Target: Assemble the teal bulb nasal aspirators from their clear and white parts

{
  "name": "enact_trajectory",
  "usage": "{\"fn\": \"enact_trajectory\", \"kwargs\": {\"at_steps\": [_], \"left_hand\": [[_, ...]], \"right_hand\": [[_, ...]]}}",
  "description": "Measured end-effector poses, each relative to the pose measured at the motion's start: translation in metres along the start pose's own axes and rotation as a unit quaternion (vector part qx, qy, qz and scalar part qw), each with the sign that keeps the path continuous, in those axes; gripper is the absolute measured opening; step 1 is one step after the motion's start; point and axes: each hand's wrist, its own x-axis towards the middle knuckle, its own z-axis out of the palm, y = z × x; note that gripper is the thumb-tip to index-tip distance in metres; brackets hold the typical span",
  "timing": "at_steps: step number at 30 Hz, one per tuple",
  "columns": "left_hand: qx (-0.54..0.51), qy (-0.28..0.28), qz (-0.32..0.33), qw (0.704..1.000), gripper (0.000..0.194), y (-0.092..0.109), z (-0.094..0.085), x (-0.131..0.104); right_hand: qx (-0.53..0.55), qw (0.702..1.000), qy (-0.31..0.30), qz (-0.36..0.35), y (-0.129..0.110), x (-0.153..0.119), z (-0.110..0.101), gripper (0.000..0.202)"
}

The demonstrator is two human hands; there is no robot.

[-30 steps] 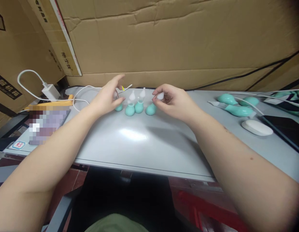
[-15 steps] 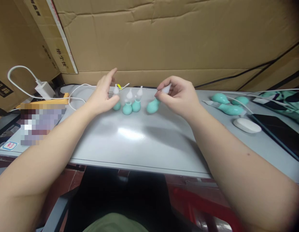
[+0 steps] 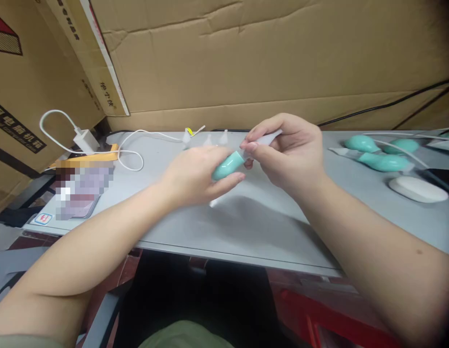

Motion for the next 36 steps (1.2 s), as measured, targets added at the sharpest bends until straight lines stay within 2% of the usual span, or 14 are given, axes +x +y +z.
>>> {"fn": "enact_trajectory", "kwargs": {"at_steps": [3,6,8,12,18,23,25,28,31,36], "left_hand": [[-0.069,-0.055,-0.048,0.995,0.028,0.000,0.003,0.001],[-0.087,-0.057,-0.071,0.992,0.025,-0.005,0.003,0.002],[-0.109,-0.066,-0.063,0.990,0.025,-0.009,0.003,0.002],[-0.205,-0.100,-0.027,0.973,0.031,-0.012,-0.001,0.004],[-0.264,-0.127,-0.062,0.954,0.042,-0.014,-0.005,0.004],[-0.355,-0.142,-0.079,0.921,0.046,-0.021,-0.006,0.002],[-0.330,-0.140,-0.067,0.931,0.038,-0.023,-0.008,0.001],[-0.224,-0.125,-0.023,0.966,0.028,-0.024,-0.009,0.000],[-0.140,-0.113,-0.012,0.984,0.024,-0.023,-0.007,-0.002],[-0.054,-0.104,-0.027,0.993,0.019,-0.019,0.006,-0.001]], "right_hand": [[0.039,0.998,-0.039,0.026,-0.002,0.002,0.000,0.045],[0.021,0.994,-0.090,0.061,-0.004,0.004,-0.001,0.050],[0.008,0.990,-0.108,0.094,-0.005,0.004,-0.001,0.057],[0.110,0.973,-0.126,0.160,-0.004,0.004,0.003,0.063],[0.183,0.955,-0.133,0.192,-0.002,0.005,0.012,0.059],[0.223,0.953,-0.106,0.173,-0.003,0.012,-0.002,0.057],[0.190,0.967,-0.074,0.154,0.000,0.016,-0.012,0.055],[0.114,0.979,-0.052,0.160,0.005,0.019,-0.020,0.055],[0.080,0.981,-0.056,0.165,0.007,0.018,-0.018,0.059],[0.025,0.983,-0.075,0.168,0.004,0.014,-0.012,0.059]]}}
